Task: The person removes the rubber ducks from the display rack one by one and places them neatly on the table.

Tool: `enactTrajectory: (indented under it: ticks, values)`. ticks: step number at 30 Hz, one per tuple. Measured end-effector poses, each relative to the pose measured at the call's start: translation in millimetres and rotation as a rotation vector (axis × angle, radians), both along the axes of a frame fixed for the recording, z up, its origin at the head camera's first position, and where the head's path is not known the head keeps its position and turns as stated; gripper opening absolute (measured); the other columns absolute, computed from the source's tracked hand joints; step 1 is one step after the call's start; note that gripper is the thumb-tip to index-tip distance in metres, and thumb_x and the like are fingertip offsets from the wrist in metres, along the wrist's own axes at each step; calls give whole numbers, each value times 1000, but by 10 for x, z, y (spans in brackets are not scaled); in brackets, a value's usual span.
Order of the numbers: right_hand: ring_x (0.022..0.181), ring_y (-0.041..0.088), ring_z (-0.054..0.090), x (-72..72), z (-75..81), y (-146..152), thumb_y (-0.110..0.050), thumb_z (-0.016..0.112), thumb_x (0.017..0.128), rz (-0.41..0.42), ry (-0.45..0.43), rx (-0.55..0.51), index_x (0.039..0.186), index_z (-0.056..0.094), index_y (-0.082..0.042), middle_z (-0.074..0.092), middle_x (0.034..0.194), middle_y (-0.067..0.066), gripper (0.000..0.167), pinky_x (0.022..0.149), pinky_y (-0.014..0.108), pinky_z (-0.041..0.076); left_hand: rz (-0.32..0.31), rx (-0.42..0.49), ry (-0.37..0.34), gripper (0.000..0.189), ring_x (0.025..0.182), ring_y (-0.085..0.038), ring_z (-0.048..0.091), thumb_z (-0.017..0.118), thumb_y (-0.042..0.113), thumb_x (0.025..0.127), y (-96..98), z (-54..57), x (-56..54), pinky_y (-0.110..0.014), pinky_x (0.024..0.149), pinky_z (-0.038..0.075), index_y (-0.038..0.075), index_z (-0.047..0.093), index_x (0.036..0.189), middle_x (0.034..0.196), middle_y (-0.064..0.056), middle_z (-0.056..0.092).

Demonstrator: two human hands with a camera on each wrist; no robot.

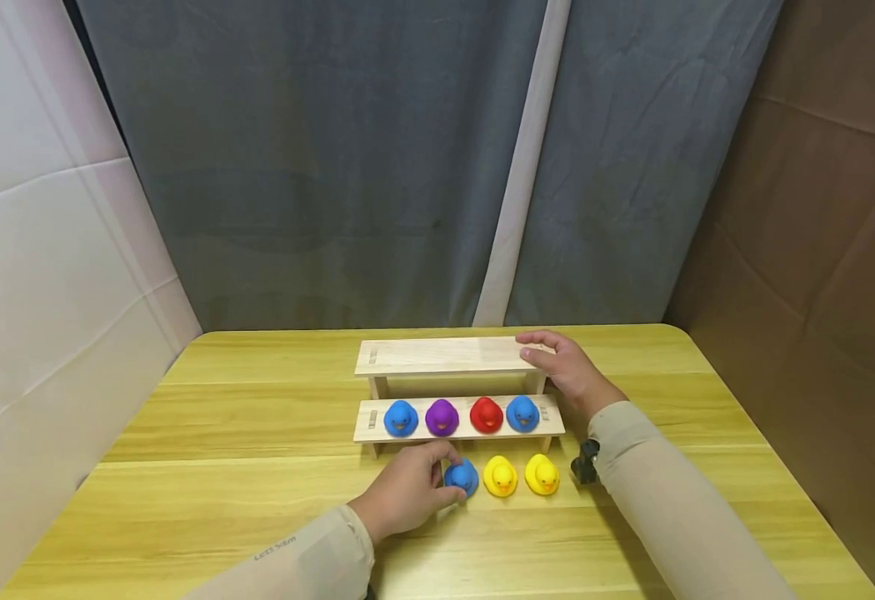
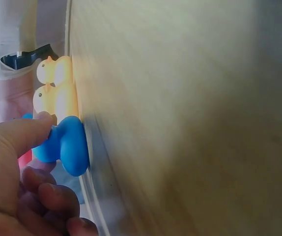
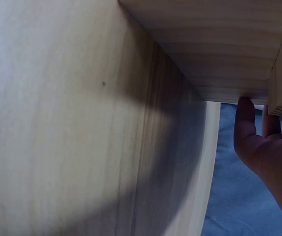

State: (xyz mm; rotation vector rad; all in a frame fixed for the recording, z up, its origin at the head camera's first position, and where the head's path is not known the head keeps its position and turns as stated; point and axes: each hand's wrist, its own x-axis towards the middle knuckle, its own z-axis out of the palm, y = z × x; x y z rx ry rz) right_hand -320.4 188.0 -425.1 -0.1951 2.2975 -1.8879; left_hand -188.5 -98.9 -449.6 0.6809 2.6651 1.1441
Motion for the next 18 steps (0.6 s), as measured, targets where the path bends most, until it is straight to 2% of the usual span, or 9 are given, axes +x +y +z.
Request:
enactTrajectory:
  ticks: [18]
  values:
    - [135,39,54,-7,-5,7,-26,61,107,2,-4,-2,147,56,-6,49,156,19,45,121,58,38,6,-18,-4,30,64,-7,47,88,22,86,1,42,-13,-24,56,42,14,69,107,71,6,53]
